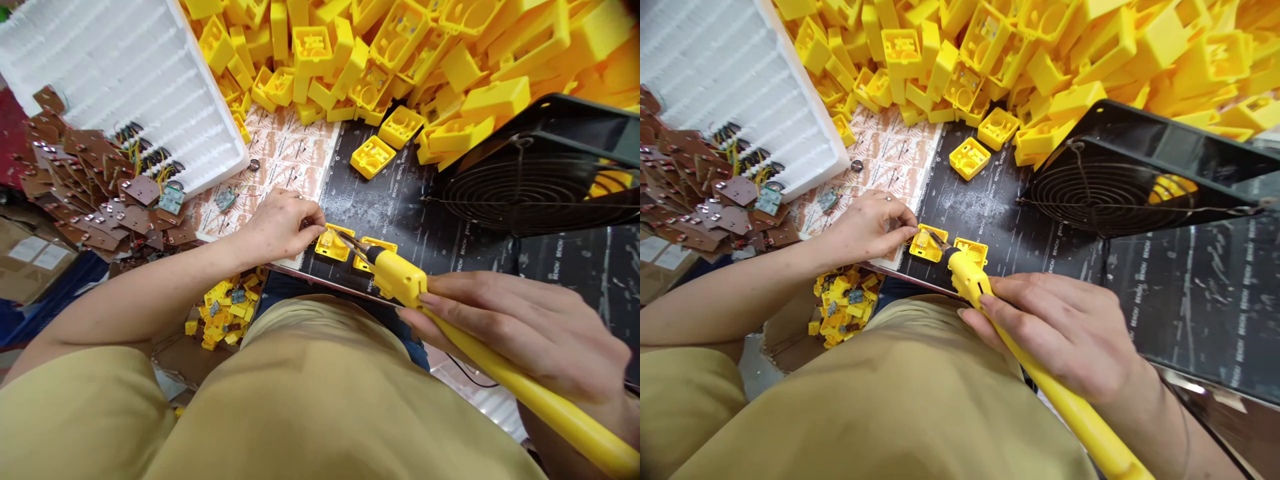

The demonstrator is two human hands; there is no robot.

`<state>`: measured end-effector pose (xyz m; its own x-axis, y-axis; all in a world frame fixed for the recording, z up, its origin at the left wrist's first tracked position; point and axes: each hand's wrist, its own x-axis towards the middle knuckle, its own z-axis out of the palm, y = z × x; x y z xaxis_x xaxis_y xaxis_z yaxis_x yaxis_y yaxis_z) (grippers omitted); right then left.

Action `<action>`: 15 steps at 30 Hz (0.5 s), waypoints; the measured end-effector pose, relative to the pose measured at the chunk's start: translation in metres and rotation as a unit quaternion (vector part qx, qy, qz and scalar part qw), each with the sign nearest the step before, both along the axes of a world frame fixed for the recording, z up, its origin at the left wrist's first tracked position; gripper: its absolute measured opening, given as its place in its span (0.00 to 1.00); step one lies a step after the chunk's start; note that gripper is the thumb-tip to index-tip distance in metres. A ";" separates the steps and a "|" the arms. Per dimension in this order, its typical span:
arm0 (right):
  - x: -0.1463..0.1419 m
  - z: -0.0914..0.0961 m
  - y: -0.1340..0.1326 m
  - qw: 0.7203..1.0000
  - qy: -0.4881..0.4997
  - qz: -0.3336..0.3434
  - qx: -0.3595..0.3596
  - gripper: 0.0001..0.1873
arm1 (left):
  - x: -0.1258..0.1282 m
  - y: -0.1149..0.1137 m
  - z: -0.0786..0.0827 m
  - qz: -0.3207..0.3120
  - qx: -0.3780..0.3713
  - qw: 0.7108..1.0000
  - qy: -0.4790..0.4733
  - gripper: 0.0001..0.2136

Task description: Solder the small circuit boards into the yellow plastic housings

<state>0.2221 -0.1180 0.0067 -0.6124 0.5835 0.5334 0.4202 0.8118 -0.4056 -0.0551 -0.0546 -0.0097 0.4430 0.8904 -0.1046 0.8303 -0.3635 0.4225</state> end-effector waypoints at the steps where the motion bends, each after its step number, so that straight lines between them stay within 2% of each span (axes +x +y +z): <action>1: -0.001 -0.001 0.001 1.000 -0.006 -0.003 0.002 0.13 | 0.000 0.000 0.000 0.001 -0.001 1.000 -0.002 0.08; 5: -0.002 0.003 0.001 1.000 -0.013 -0.010 0.013 0.11 | 0.000 0.000 -0.002 0.000 0.003 1.000 -0.006 0.08; 7: 0.001 0.006 -0.002 1.000 -0.002 -0.005 -0.006 0.12 | 0.000 0.000 -0.003 -0.001 0.007 1.000 -0.005 0.07; 9: 0.007 0.006 -0.005 0.998 0.010 -0.047 -0.037 0.10 | 0.001 0.000 -0.003 -0.003 0.008 1.000 -0.002 0.07; 12: 0.019 -0.002 -0.010 0.989 0.011 -0.120 -0.084 0.02 | 0.001 0.001 -0.002 -0.004 0.005 1.000 0.009 0.07; 14: 0.026 -0.010 -0.011 0.990 0.013 -0.112 -0.089 0.05 | 0.001 0.002 -0.002 -0.004 0.003 1.000 0.016 0.07; 15: 0.028 -0.013 -0.012 0.990 0.013 -0.109 -0.082 0.11 | 0.001 0.002 -0.002 -0.006 0.003 1.000 0.018 0.07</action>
<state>0.2501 -0.1295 -0.0063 -0.4489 0.7812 0.4339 0.5664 0.6243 -0.5380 -0.0544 -0.0525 -0.0118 0.4491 0.8860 -0.1153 0.8404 -0.3750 0.3912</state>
